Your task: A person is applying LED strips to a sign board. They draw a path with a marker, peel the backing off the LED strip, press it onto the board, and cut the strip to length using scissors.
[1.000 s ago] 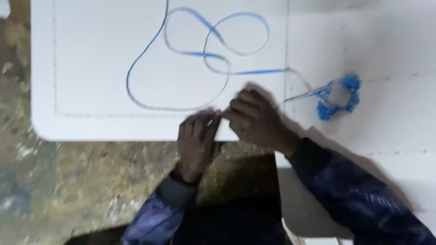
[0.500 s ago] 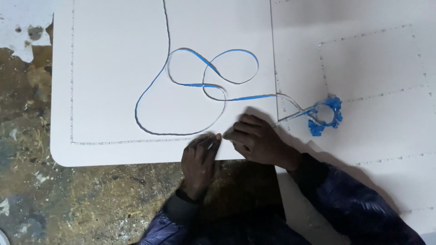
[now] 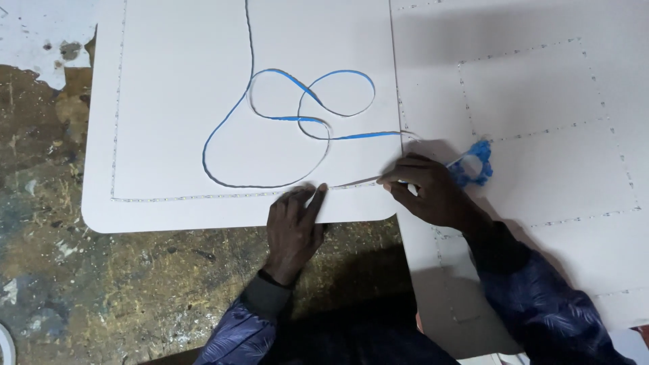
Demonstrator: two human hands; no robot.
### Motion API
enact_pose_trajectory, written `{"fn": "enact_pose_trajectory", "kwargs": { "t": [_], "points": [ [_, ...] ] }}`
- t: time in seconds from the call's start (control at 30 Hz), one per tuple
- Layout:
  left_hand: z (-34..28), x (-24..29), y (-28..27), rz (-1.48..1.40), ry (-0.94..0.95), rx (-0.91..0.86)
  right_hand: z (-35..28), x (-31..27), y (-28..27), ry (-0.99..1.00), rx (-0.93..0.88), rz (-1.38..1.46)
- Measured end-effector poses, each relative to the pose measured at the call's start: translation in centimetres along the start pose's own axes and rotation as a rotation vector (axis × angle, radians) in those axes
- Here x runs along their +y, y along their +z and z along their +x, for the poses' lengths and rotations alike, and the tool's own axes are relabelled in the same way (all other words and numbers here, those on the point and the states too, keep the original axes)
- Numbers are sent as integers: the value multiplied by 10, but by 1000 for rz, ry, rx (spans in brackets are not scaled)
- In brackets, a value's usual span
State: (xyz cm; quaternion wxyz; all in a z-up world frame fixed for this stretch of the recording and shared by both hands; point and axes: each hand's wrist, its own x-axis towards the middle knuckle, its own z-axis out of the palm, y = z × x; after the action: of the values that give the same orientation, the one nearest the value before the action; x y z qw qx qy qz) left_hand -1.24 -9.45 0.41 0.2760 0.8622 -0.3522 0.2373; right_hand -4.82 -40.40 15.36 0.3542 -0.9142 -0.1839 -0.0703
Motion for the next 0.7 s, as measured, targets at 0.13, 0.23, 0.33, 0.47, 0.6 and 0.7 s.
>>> {"fn": "enact_pose_trajectory", "kwargs": {
  "t": [0.13,0.23,0.33,0.47,0.6,0.7],
  "points": [
    [15,11,-21,-67,-29,-13,-2,-9,-4,55,0,22],
    [21,20,-43,-191,-45,-72,1,-17,-6,202,-56,101],
    [22,20,-61,-193,-62,-69,1,-12,-2,300,-53,179],
    [3,7,-66,-124,-185,48,4,-10,-5,401,-121,251],
    [-5,-1,-59,-108,-254,106,6,-15,-3,410,-123,255],
    [-3,-5,-61,-69,-260,129,7,-14,0,358,-90,270]
  ]
}}
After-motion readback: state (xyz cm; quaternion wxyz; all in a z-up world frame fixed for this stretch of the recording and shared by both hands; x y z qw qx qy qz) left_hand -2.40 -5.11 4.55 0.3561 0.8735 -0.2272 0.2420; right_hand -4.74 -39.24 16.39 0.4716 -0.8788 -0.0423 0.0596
